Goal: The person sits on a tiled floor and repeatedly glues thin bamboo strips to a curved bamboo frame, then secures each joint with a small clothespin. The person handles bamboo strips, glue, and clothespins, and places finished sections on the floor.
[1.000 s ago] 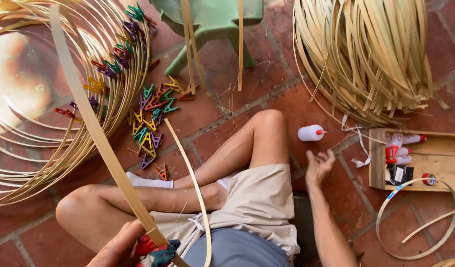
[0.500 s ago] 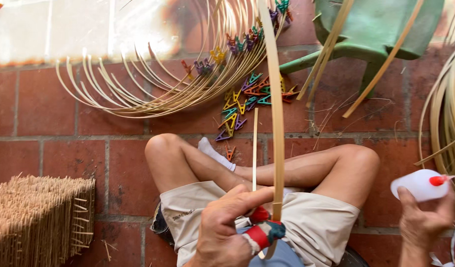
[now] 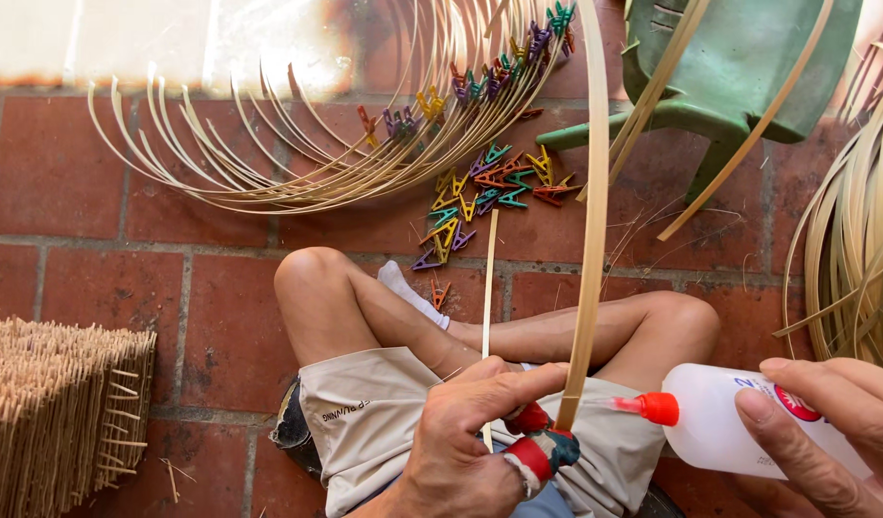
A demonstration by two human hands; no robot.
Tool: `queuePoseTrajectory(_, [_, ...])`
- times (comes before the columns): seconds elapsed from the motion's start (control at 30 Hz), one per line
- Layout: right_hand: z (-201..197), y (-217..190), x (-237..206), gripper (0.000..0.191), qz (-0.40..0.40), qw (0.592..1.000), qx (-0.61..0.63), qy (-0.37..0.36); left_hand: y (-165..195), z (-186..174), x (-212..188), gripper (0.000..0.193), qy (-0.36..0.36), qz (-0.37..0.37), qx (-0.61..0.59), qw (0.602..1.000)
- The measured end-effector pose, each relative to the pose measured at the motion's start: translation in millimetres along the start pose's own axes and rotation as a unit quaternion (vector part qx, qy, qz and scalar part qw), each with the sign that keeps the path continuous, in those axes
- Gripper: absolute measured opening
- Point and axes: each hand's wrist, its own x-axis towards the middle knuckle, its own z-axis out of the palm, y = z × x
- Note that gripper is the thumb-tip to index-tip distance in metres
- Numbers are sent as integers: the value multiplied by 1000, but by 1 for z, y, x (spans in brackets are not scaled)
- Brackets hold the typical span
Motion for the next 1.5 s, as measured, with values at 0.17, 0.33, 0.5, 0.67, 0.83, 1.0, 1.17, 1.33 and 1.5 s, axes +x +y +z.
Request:
queuePoseTrajectory(0.17, [-2, -12, 5, 80, 20, 999, -38, -28, 0, -7, 1, 55, -12, 4, -13, 1000])
queuePoseTrajectory(0.33, [4, -25, -19, 62, 124, 991, -54, -20, 2, -8, -1, 55, -14, -15, -32, 999])
queuePoseTrajectory(0.5, [12, -28, -35, 61, 229, 973, -27, 7, 1, -10, -2, 56, -10, -3, -22, 1000])
queuePoseTrajectory(0.67, [26, -45, -34, 63, 353, 935, 2, 43, -1, -13, -2, 56, -10, -3, -26, 1000])
queuePoseTrajectory(0.83, [9, -43, 0, 57, 115, 991, -61, 16, 0, -14, -2, 54, -14, -5, -43, 999])
queuePoseTrajectory(1.0, [16, 1, 34, 69, 1, 999, 0, 40, 1, -16, 2, 53, -9, -18, -11, 1000])
queuePoseTrajectory(1.17, [73, 39, -22, 75, 159, 972, 94, 143, -1, -22, 6, 51, 6, -69, -43, 997])
queuePoseTrajectory(1.33, [172, 101, -124, 77, 384, 863, 92, 316, -7, -35, 4, 53, 3, -85, -73, 994])
queuePoseTrajectory(1.5, [242, 120, -206, 62, 579, 775, -48, 248, -7, -41, 2, 54, 35, -104, -82, 991])
